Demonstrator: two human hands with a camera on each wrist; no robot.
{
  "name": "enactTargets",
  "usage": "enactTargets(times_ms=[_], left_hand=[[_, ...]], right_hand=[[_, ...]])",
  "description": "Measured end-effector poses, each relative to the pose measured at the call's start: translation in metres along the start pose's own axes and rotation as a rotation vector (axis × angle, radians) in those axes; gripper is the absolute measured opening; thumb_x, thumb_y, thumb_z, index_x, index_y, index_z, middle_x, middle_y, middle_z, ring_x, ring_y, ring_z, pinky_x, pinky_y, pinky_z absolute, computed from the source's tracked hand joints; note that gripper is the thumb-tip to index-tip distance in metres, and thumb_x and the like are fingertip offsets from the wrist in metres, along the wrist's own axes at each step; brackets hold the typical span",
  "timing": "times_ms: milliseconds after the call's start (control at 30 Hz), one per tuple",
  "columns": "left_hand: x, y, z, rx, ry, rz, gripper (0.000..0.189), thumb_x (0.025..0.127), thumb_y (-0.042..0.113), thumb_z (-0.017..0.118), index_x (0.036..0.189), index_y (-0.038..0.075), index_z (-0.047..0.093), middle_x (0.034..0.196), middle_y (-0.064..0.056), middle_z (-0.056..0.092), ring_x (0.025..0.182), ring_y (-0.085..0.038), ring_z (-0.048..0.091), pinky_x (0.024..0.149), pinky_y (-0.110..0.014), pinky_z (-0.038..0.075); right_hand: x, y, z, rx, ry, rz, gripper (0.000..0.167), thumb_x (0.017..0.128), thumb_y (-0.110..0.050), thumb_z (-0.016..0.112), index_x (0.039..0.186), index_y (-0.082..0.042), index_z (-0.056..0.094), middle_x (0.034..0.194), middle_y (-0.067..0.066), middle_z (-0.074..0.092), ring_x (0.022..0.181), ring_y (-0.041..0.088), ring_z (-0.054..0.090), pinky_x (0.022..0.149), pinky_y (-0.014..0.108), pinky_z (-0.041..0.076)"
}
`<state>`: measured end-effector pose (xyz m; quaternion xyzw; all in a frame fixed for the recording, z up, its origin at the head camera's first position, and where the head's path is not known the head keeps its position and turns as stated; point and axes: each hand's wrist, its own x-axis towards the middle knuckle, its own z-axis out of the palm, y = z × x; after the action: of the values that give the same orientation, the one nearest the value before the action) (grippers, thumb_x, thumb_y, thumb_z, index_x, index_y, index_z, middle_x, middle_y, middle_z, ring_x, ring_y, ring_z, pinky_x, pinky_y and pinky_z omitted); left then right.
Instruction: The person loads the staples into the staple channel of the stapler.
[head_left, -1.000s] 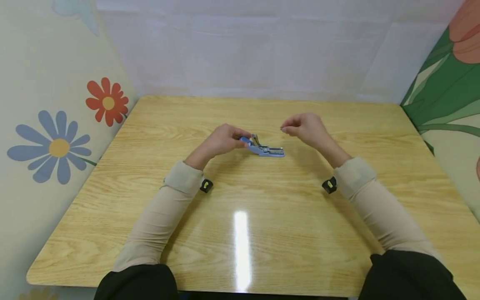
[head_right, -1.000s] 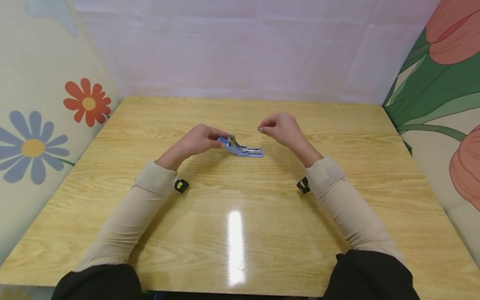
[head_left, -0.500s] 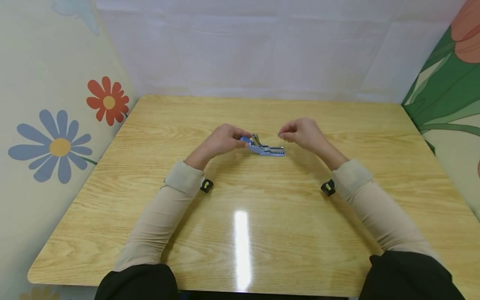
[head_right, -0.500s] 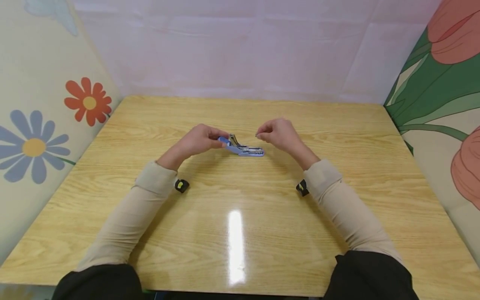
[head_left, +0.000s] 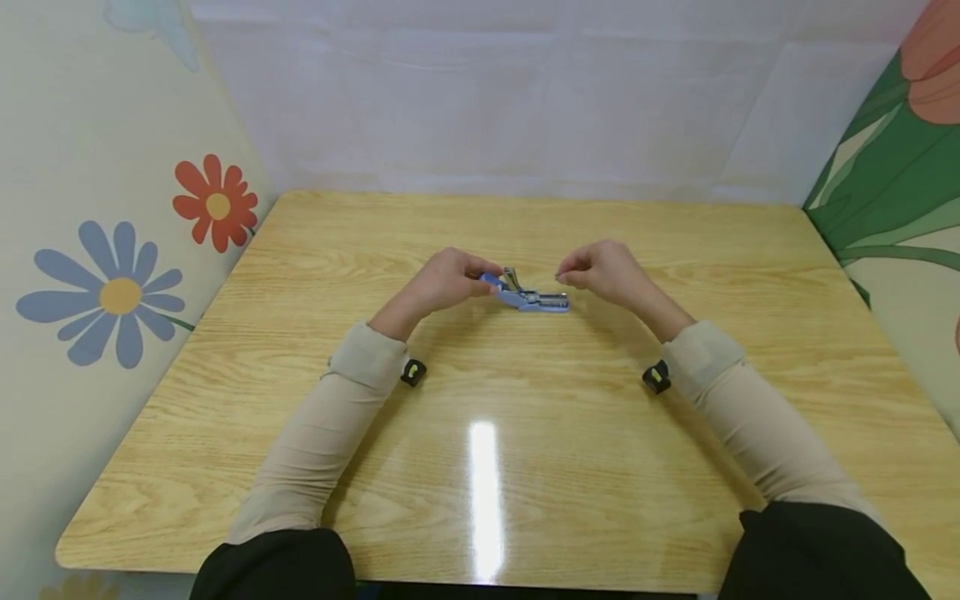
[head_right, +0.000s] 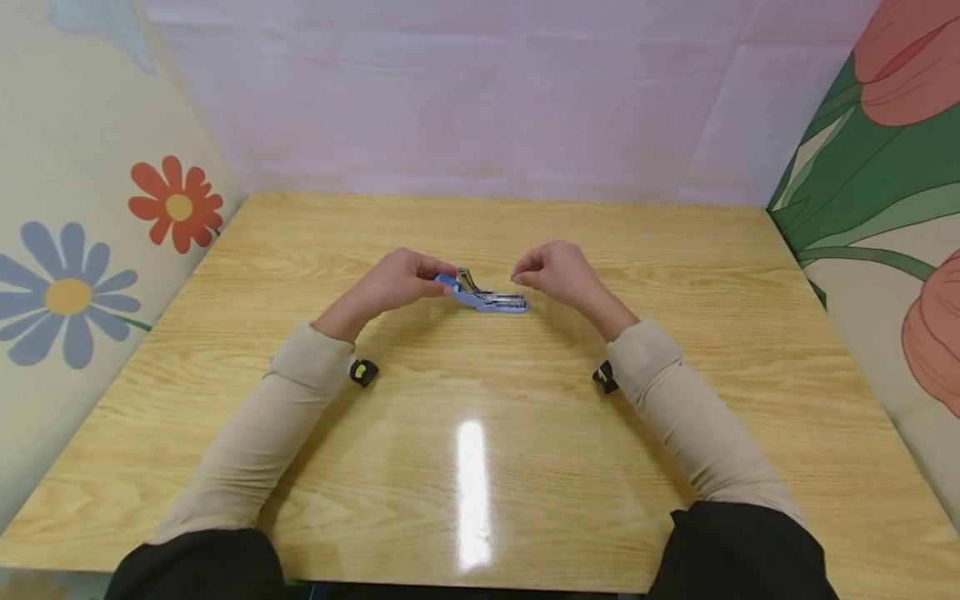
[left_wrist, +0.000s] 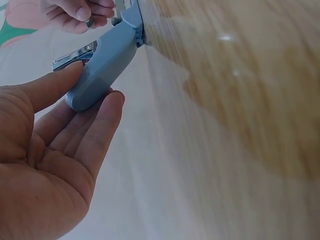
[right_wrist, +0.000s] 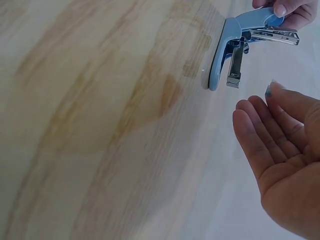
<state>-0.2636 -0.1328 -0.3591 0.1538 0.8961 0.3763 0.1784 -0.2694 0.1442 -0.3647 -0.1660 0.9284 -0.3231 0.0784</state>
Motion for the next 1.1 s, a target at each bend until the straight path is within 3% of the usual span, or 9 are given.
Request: enactTargets(times_ms=[300, 600, 1100], left_hand=[[0.0012, -0.0011, 0.0006, 0.009, 0.0, 0.011, 0.038, 0.099, 0.024, 0.067, 0.136, 0.017, 0.066, 0.136, -0.006, 0.067, 0.125, -0.023, 0.061, 0.101, -0.044, 0.052], [0.001, 0.0004, 0.0001, 0.015, 0.0, -0.01, 0.039, 0.098, 0.026, 0.069, 0.136, 0.019, 0.067, 0.136, -0.005, 0.068, 0.124, -0.023, 0.062, 0.1, -0.043, 0.052], [0.001, -0.0006, -0.0001, 0.012, -0.001, 0.003, 0.038, 0.099, 0.024, 0.067, 0.137, 0.019, 0.066, 0.136, -0.006, 0.068, 0.123, -0.024, 0.063, 0.1, -0.044, 0.053]], right_hand=[[-0.0008, 0.0009, 0.0013, -0.027, 0.007, -0.019, 0.014, 0.095, -0.02, 0.072, 0.099, -0.009, 0.079, 0.097, 0.007, 0.079, 0.083, 0.016, 0.068, 0.073, 0.026, 0.049], [-0.0015, -0.0014, 0.0043, -0.049, -0.027, -0.009, 0.016, 0.097, -0.02, 0.07, 0.103, -0.009, 0.079, 0.104, 0.009, 0.079, 0.091, 0.021, 0.07, 0.083, 0.038, 0.055], [0.0011, 0.004, 0.0097, -0.081, -0.041, -0.019, 0.015, 0.097, -0.02, 0.07, 0.103, -0.01, 0.08, 0.1, 0.007, 0.079, 0.082, 0.019, 0.067, 0.079, 0.036, 0.053]])
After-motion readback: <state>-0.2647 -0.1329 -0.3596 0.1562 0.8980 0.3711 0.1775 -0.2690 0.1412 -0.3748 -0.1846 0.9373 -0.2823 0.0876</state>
